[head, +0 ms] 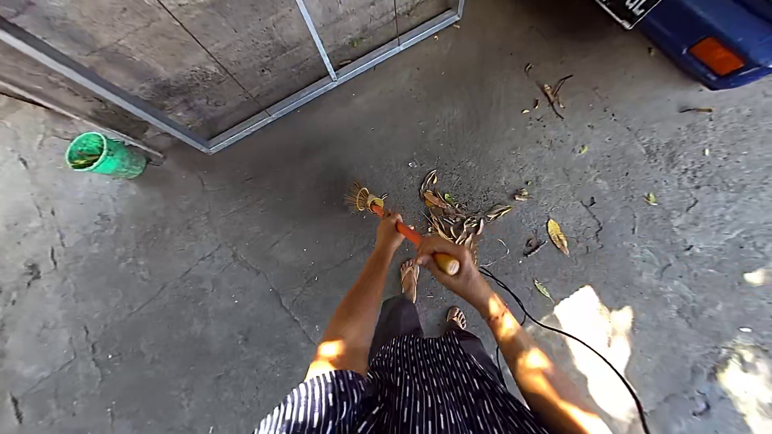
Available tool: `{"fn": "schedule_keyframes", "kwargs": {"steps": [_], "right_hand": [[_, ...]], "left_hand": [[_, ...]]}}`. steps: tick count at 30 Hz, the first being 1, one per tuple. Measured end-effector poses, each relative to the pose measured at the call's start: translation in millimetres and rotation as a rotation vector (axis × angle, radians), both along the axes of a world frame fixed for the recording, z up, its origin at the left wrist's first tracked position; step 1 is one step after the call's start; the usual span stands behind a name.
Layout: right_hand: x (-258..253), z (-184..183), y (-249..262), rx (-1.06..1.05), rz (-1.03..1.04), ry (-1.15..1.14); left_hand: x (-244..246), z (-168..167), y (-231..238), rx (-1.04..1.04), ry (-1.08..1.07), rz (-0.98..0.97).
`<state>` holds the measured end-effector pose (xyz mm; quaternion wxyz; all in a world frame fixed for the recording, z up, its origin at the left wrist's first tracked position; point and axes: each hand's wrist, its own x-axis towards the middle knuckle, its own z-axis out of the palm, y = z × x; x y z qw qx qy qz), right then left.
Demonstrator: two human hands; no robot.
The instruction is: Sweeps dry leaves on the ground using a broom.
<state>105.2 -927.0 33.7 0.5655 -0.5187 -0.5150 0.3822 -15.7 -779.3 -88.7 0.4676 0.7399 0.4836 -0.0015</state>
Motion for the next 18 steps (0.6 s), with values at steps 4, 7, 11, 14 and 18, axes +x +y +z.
{"fn": "schedule_keyframes", "kwargs": {"steps": [4, 7, 11, 14, 18], "right_hand": [[2, 54, -3, -0.185, -0.196, -0.159], [19, 104, -6, -0.159, -0.347, -0.214], [33, 166, -3, 0.035, -0.429, -0.21], [42, 208, -2, 0.205, -0.347, -0.189], [50, 210, 12, 0.253, -0.378, -0.144]], "left_hand": [[35, 15, -24, -0.063, -0.15, -0.105], [68, 62, -46, -0.135, -0.13, -0.223], [89, 139, -44, -0.192, -0.128, -0.46], [90, 186, -35, -0.074, -0.201, -0.566], [98, 200, 0, 0.008, -0.185, -0.51]]}}
